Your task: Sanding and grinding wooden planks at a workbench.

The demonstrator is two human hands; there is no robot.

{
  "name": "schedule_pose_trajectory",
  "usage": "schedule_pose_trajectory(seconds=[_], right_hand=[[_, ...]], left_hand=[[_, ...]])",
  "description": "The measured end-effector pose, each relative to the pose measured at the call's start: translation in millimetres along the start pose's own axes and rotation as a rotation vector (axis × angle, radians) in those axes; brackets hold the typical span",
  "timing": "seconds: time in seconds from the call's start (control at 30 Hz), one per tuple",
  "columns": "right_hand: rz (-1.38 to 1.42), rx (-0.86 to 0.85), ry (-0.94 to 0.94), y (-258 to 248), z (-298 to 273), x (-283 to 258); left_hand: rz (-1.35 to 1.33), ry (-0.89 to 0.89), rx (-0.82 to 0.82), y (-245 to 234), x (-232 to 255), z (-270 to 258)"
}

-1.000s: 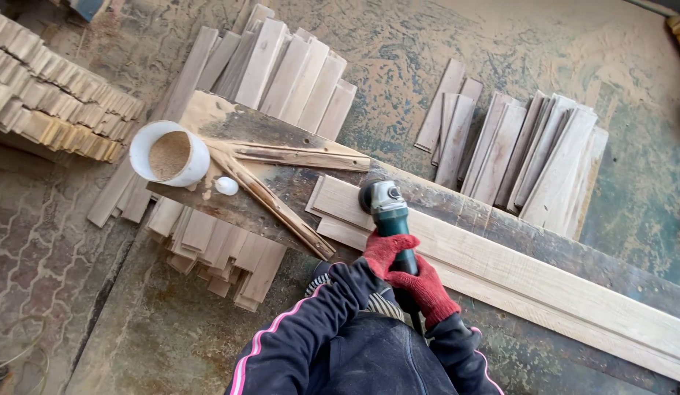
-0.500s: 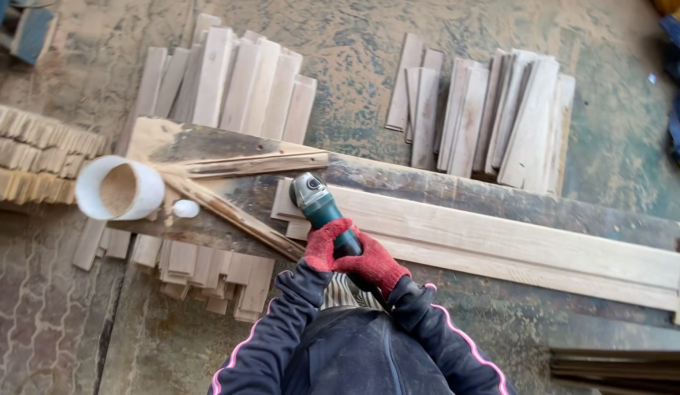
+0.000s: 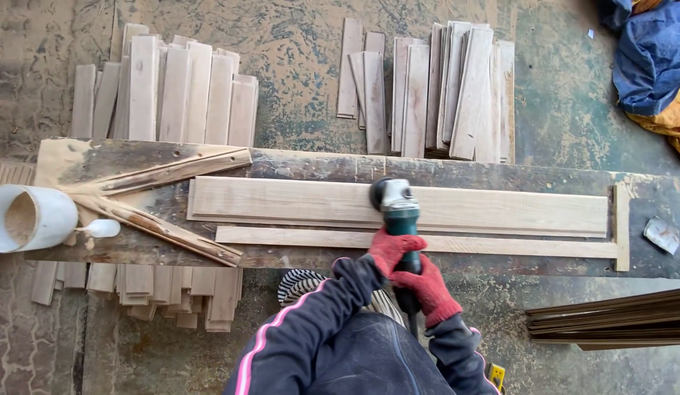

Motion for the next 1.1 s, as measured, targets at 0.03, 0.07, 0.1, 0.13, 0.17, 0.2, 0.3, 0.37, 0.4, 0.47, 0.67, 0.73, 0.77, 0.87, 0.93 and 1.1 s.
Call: schedule_pose_trajectory(seconds=[0.03, 0.07, 0.1, 0.13, 0.17, 0.2, 0.3, 0.37, 0.4, 0.47, 0.67, 0.73, 0.77, 0.87, 0.93, 1.1], right_hand=[[0.090, 0.040, -0.013, -16, -3, 6], [0.178, 0.080, -0.027, -30, -6, 10], [0.175, 0.077, -0.028, -39, -5, 13], [0.204, 0.098, -0.027, -52, -4, 17], [0.233, 0.119, -0.026, -63, -3, 20], [0.229, 0.116, -0.026, -68, -2, 22], [0.249, 0.131, -0.039, -82, 0, 26], [0.241, -0.068, -0.036, -79, 3, 20], [0.240, -0.072, -0.042, -76, 3, 19], [0.240, -0.105, -0.009, -65, 3, 20], [0.148, -0.130, -0.023, -11, -11, 5], [0.118, -0.130, -0.029, 9, -8, 8], [0.099, -0.124, -0.035, 20, -6, 9], [0.006, -0.130, -0.027, 56, -23, -7], [-0.043, -0.155, -0.050, 82, -25, -15], [-0.175, -0.248, -0.096, 161, -45, -48]], left_hand=[[0.073, 0.036, -0.016, 21, -3, -8], [0.144, 0.075, -0.032, 42, -4, -15], [0.143, 0.077, -0.029, 51, -16, -11], [0.181, 0.077, -0.033, 60, -30, -8], [0.220, 0.077, -0.037, 68, -42, -5], [0.218, 0.078, -0.033, 73, -39, -9], [0.387, 0.081, -0.083, 86, -15, -37], [0.496, 0.145, -0.214, 100, 26, -71], [0.496, 0.151, -0.213, 95, 26, -70], [0.512, 0.170, -0.180, 81, 27, -68], [0.397, 0.210, -0.137, 32, 63, -81], [0.409, 0.220, -0.098, 11, 75, -84], [0.429, 0.224, -0.068, -1, 81, -86], [0.327, 0.210, -0.041, -32, 111, -101], [0.282, 0.240, -0.009, -57, 123, -101], [0.260, 0.329, 0.071, -127, 164, -96]])
Point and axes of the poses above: each hand's wrist, its own z-axis towards the middle knuckle, its own y-axis out of the palm, x = y × z, the point moved 6 cm from there along z, towards the middle knuckle, and after that the axes turned 14 degrees about y, right-handed, at the moved point
